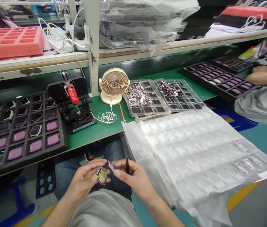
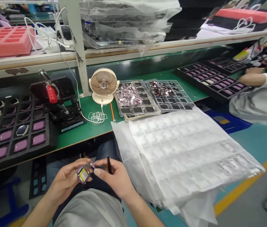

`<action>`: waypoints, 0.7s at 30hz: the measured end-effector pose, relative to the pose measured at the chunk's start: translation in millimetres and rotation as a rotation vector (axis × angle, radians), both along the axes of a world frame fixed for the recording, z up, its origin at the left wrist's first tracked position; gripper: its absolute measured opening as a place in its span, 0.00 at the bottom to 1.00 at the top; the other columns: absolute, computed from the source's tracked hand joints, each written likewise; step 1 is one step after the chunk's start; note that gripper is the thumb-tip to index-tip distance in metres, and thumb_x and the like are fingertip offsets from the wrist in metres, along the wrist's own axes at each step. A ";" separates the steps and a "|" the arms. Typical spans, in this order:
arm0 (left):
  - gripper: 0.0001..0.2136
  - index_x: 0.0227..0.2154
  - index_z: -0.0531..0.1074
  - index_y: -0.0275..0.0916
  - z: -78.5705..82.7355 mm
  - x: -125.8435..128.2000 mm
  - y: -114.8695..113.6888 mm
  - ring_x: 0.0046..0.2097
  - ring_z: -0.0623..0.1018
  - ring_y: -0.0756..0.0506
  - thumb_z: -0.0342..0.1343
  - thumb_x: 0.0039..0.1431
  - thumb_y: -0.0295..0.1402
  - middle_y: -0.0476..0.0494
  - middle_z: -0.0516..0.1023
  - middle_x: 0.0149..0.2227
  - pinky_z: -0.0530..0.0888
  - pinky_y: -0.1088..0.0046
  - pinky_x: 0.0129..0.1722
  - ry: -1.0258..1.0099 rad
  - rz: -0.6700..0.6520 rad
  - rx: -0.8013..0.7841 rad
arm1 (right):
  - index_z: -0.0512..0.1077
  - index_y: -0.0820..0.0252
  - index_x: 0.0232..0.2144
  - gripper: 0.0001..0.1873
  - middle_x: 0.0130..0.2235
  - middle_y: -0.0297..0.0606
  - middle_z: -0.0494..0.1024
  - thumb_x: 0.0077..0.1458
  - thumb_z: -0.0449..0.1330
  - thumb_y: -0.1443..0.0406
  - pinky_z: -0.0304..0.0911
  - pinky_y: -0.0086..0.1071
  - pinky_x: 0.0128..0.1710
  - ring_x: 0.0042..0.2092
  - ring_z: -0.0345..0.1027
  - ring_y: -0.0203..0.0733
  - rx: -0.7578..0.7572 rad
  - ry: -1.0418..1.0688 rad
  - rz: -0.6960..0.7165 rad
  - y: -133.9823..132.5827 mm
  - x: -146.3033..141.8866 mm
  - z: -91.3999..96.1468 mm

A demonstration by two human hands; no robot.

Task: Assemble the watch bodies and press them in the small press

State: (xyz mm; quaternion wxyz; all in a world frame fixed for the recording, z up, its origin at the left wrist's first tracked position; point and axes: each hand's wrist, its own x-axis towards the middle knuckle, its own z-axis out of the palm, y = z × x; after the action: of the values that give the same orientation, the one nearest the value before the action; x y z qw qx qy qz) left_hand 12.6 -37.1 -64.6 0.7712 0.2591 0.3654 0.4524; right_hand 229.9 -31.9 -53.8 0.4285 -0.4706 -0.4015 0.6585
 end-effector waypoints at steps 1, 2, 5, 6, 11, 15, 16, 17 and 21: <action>0.19 0.48 0.85 0.39 -2.0 -2.1 0.0 0.55 0.80 0.30 0.72 0.54 0.39 0.29 0.75 0.60 0.80 0.53 0.51 0.026 0.039 0.020 | 0.82 0.55 0.37 0.10 0.41 0.40 0.85 0.55 0.75 0.58 0.74 0.31 0.35 0.36 0.78 0.39 0.151 -0.081 -0.017 -0.9 -2.3 4.1; 0.19 0.48 0.85 0.40 -4.0 -4.2 0.1 0.57 0.79 0.29 0.72 0.54 0.39 0.29 0.75 0.59 0.79 0.54 0.53 0.055 0.059 0.046 | 0.83 0.54 0.38 0.07 0.45 0.41 0.85 0.57 0.73 0.61 0.76 0.34 0.42 0.42 0.80 0.43 0.296 -0.157 -0.025 -2.0 -4.9 7.7; 0.19 0.49 0.85 0.41 -8.6 -9.1 1.3 0.60 0.77 0.31 0.73 0.54 0.37 0.30 0.77 0.58 0.76 0.58 0.58 0.129 0.080 0.147 | 0.84 0.49 0.45 0.12 0.51 0.39 0.84 0.60 0.70 0.69 0.78 0.34 0.46 0.47 0.82 0.44 0.625 -0.331 -0.012 -4.5 -13.1 13.4; 0.19 0.50 0.85 0.41 -9.4 -9.8 1.6 0.59 0.78 0.31 0.73 0.54 0.36 0.30 0.77 0.58 0.76 0.57 0.58 0.141 0.090 0.177 | 0.83 0.49 0.46 0.14 0.52 0.39 0.84 0.60 0.70 0.70 0.78 0.32 0.46 0.47 0.82 0.43 0.692 -0.369 -0.009 -4.5 -15.4 13.3; 0.19 0.51 0.84 0.44 -10.5 -9.2 2.1 0.58 0.79 0.32 0.72 0.56 0.33 0.31 0.75 0.60 0.77 0.55 0.58 0.154 0.100 0.236 | 0.82 0.50 0.48 0.14 0.54 0.39 0.83 0.61 0.70 0.71 0.79 0.32 0.47 0.49 0.83 0.43 0.810 -0.428 0.011 -0.4 -21.1 5.0; 0.20 0.53 0.83 0.45 -12.5 -10.0 2.9 0.59 0.78 0.31 0.72 0.56 0.32 0.32 0.74 0.61 0.77 0.52 0.59 0.136 0.078 0.254 | 0.81 0.51 0.50 0.14 0.55 0.40 0.82 0.64 0.67 0.70 0.79 0.30 0.45 0.49 0.83 0.41 0.888 -0.452 0.011 4.0 -21.9 0.9; 0.20 0.53 0.83 0.45 -12.7 -10.4 3.4 0.59 0.78 0.31 0.72 0.56 0.32 0.32 0.74 0.61 0.77 0.51 0.58 0.130 0.077 0.258 | 0.81 0.50 0.50 0.14 0.56 0.40 0.82 0.64 0.66 0.70 0.78 0.30 0.44 0.48 0.83 0.41 0.903 -0.463 0.014 4.9 -21.8 0.7; 0.20 0.53 0.83 0.45 -12.8 -10.7 4.0 0.59 0.78 0.31 0.72 0.56 0.32 0.33 0.74 0.61 0.78 0.50 0.58 0.127 0.076 0.261 | 0.80 0.50 0.51 0.15 0.56 0.40 0.82 0.65 0.66 0.70 0.78 0.29 0.44 0.47 0.83 0.40 0.916 -0.477 0.022 5.5 -21.6 0.4; 0.20 0.52 0.83 0.45 -11.8 -10.2 6.9 0.57 0.80 0.32 0.72 0.56 0.33 0.33 0.76 0.60 0.78 0.52 0.58 0.141 0.093 0.255 | 0.78 0.49 0.54 0.18 0.58 0.40 0.81 0.66 0.61 0.72 0.77 0.29 0.38 0.46 0.83 0.39 0.975 -0.582 0.063 3.8 -21.5 -6.4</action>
State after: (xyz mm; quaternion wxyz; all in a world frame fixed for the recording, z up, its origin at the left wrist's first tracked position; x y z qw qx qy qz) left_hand 2.4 -30.2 -76.5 0.6826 0.3690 0.3699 0.5110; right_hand 208.4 -28.0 -60.1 0.4481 -0.3684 -0.7744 0.2525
